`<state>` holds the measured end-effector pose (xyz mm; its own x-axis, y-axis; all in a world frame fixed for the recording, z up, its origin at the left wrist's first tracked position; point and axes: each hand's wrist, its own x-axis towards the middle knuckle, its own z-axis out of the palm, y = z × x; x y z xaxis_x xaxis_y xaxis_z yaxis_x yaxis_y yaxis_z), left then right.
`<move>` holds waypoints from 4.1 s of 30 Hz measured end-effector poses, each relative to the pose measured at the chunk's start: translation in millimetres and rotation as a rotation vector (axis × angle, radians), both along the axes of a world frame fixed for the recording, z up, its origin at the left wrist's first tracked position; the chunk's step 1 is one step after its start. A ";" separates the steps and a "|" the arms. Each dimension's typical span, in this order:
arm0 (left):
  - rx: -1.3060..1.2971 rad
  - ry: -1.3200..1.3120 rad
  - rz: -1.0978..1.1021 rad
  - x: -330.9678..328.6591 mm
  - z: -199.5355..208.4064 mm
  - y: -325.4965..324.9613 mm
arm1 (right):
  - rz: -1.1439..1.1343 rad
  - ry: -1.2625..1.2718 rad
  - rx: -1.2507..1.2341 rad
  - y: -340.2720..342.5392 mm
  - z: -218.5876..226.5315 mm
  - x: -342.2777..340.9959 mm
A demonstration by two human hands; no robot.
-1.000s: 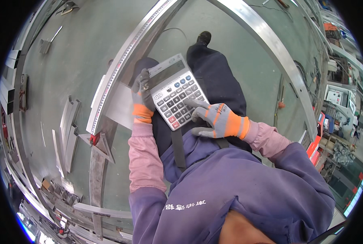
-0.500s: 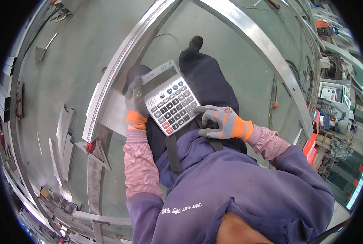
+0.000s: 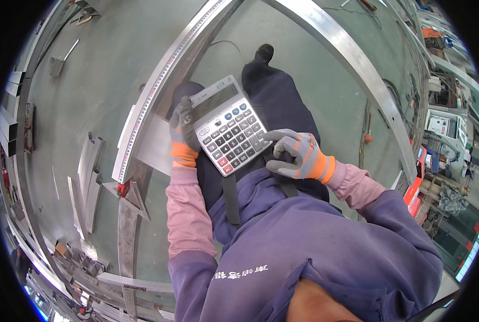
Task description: The person uses a calculator to perform calculations, then measures a metal sheet with a ruler and marks it with a pencil. The person repeats the measuring and marking process on different sections of the sheet.
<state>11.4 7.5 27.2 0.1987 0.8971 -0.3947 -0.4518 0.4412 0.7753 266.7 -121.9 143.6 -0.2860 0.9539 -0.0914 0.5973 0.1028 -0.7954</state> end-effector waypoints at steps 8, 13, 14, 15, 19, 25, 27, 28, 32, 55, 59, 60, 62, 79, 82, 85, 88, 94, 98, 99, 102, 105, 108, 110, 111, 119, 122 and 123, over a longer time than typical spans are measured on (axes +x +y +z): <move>0.063 0.104 -0.019 0.9 3.6 2.7 | 0.118 -0.072 0.089 -2.1 -12.6 6.2; 0.081 0.090 -0.045 -0.9 8.2 0.7 | 0.047 0.006 0.068 10.0 -4.1 -2.1; 0.105 0.110 -0.056 -1.3 8.0 1.0 | 0.036 0.009 0.088 10.2 -4.5 -1.9; 0.097 0.118 -0.040 0.9 7.6 0.6 | 0.025 0.012 0.108 9.9 -4.9 -1.8; 0.090 0.165 -0.001 2.3 8.2 -1.4 | 0.068 -0.020 0.176 3.1 -10.4 5.8; 0.023 -0.054 0.022 1.9 -5.0 -2.1 | 0.235 -0.259 -0.007 -6.8 -9.4 7.1; 0.037 -0.025 0.025 0.9 -2.5 -0.8 | 0.212 -0.195 0.012 -0.9 -7.1 5.6; 0.046 -0.012 0.021 1.2 -1.9 0.6 | 0.195 -0.165 0.022 0.9 -6.6 4.9; 0.091 0.146 0.035 6.0 5.9 -3.3 | 0.130 -0.049 0.117 1.4 -8.0 6.1; 0.041 0.000 0.007 0.7 1.4 -0.2 | 0.058 -0.087 0.050 20.3 2.3 -7.4; 0.031 -0.010 0.020 2.4 2.1 0.5 | 0.044 -0.101 -0.026 15.6 0.8 -5.3; 0.042 -0.012 0.030 1.9 -1.3 0.4 | 0.042 -0.089 -0.014 14.5 -0.5 -5.5; 0.045 -0.026 0.048 2.0 -6.0 0.5 | 0.035 -0.067 0.007 12.3 -4.9 -5.4; 0.109 0.088 -0.012 -1.2 -0.8 1.5 | 0.058 0.025 -0.024 12.0 -3.3 -18.3; 0.045 0.033 0.013 -1.0 -11.9 4.1 | 0.331 0.041 0.114 15.5 -2.3 -37.9; 0.106 0.062 0.033 -1.3 -15.9 2.7 | 0.529 -0.090 -0.074 9.7 2.6 -55.8; 0.129 0.101 0.031 2.5 -13.2 3.6 | 0.462 -0.052 0.062 7.1 -13.5 -58.8; 0.038 0.026 -0.065 5.5 -6.0 0.8 | 0.235 0.102 0.085 3.2 0.8 -29.9; 0.017 0.055 -0.015 0.4 -18.0 4.2 | -0.308 0.337 0.102 3.1 -19.5 0.1; 0.027 0.070 -0.091 -1.2 -13.9 7.2 | -0.403 0.415 -0.048 2.4 -21.0 13.1; 0.031 -0.063 -0.110 16.8 9.4 6.6 | -0.480 0.553 -0.121 4.3 -42.3 39.2; 0.000 -0.110 -0.148 52.3 42.6 4.2 | -0.510 0.717 -0.055 -3.0 -50.7 53.0; 0.064 -0.062 -0.228 65.3 62.7 5.8 | -0.579 0.998 -0.102 -9.6 -59.6 41.4; 0.055 -0.050 -0.250 86.4 94.5 10.4 | -0.604 1.073 -0.162 -7.2 -51.1 31.9; 0.107 0.016 -0.281 89.5 98.4 15.2 | -0.600 1.090 -0.120 -7.0 -49.3 28.0; 0.857 0.540 -0.398 95.8 133.9 27.6 | -0.618 1.108 0.041 -8.1 -13.3 14.7; 1.066 0.594 -0.428 93.3 122.9 43.5 | -0.642 1.128 0.071 -8.4 2.9 14.7; 1.092 0.584 -0.421 95.2 121.0 49.2 | -0.641 1.114 0.110 -6.5 2.9 14.1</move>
